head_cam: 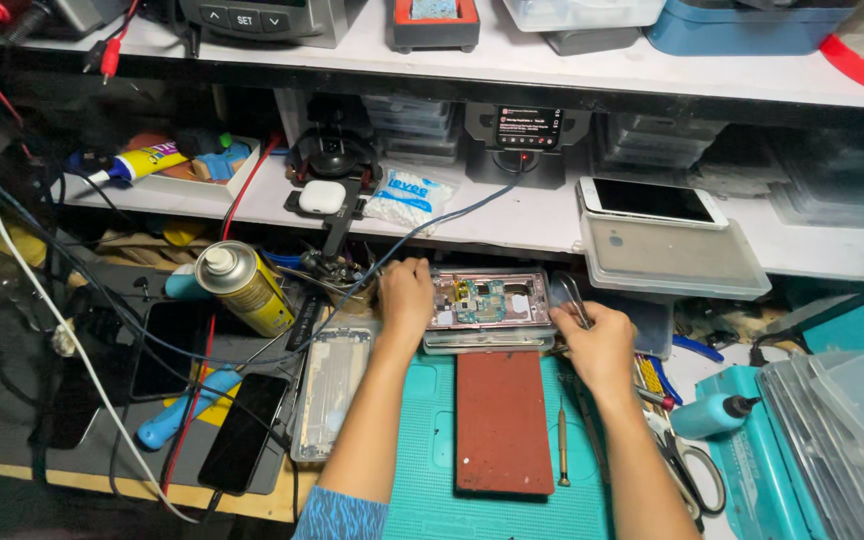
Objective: The person disassembles a smartphone, holding the open chassis in one hand while prying at internal components with a small tool. They set the phone down, pick up another phone, and use a screwdriver to work on its internals at the bench.
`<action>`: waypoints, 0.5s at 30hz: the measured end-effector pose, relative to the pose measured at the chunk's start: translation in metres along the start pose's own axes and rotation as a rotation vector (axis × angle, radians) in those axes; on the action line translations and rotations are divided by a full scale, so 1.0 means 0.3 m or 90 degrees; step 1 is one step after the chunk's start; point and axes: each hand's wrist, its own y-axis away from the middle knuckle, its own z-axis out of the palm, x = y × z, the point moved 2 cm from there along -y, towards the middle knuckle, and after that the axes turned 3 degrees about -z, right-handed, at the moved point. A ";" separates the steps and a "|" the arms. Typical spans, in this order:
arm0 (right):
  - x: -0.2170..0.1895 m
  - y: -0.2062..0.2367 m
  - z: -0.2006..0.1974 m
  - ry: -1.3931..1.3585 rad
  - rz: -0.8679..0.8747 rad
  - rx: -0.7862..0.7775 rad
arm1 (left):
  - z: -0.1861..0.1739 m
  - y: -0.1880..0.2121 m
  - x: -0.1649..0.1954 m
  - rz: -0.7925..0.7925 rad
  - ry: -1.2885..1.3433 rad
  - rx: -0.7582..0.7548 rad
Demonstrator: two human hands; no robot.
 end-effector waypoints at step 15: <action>-0.220 0.323 0.153 -0.197 -0.121 -0.406 | -0.494 0.484 -0.008 -0.023 -0.235 0.035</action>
